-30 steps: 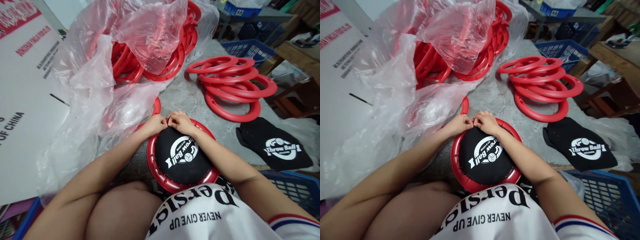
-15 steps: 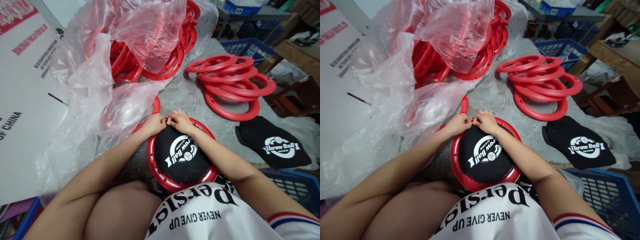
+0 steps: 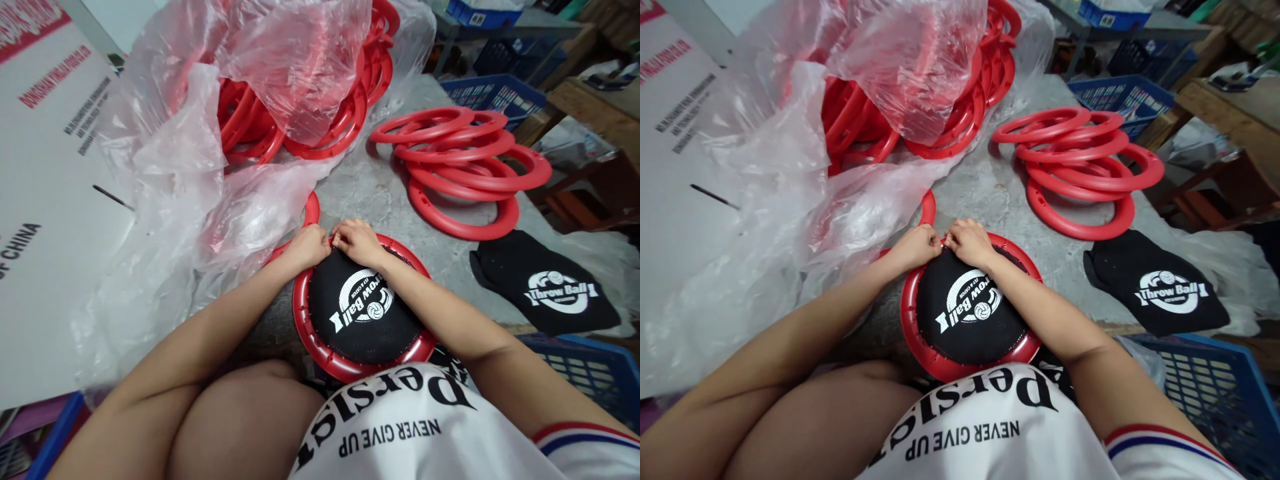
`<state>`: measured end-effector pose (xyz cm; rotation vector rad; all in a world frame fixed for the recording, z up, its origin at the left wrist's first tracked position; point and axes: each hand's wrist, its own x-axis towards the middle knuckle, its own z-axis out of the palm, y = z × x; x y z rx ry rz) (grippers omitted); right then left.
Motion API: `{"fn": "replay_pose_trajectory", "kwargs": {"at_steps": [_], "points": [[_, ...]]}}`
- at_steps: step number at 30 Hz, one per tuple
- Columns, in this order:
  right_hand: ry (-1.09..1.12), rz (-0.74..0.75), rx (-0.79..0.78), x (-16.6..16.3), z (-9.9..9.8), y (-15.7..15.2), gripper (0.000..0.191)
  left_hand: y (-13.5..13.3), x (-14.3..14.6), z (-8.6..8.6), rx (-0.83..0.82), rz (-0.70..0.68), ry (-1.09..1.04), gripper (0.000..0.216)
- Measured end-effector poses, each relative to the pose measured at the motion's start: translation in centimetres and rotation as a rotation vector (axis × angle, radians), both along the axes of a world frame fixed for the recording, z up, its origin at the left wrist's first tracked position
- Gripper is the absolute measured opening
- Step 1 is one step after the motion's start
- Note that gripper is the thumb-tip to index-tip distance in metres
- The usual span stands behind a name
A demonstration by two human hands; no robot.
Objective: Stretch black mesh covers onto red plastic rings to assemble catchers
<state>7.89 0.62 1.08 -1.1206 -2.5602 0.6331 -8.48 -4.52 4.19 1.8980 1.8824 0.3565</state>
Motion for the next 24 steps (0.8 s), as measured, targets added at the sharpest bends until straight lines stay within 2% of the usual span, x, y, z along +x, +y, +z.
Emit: {"fn": "replay_pose_trajectory", "kwargs": {"at_steps": [3, 7, 9, 13, 20, 24], "points": [[-0.015, -0.033, 0.009, -0.1, -0.2, 0.2, 0.015, 0.3, -0.6, -0.4, -0.048, -0.011, -0.133, 0.017], [0.019, -0.035, -0.009, 0.0, -0.2, 0.4, 0.016, 0.6, -1.3, -1.3, -0.137, 0.13, -0.47, 0.013], [0.036, -0.038, -0.007, 0.1, -0.2, 0.4, 0.016, 0.6, -1.4, -1.6, -0.136, 0.165, -0.547, 0.012], [0.088, -0.049, 0.004, 0.4, -0.4, 0.2, 0.018, 0.4, -1.2, -1.6, -0.129, 0.191, -0.615, 0.013], [0.173, 0.083, 0.011, 2.1, -0.7, 1.0, 0.026, -0.2, -1.1, -1.0, -0.063, 0.253, -0.723, 0.01], [0.191, 0.224, 0.079, 3.1, -1.1, 2.3, 0.028, -0.5, -1.1, -1.7, 0.101, 0.188, -0.574, 0.012]]}}
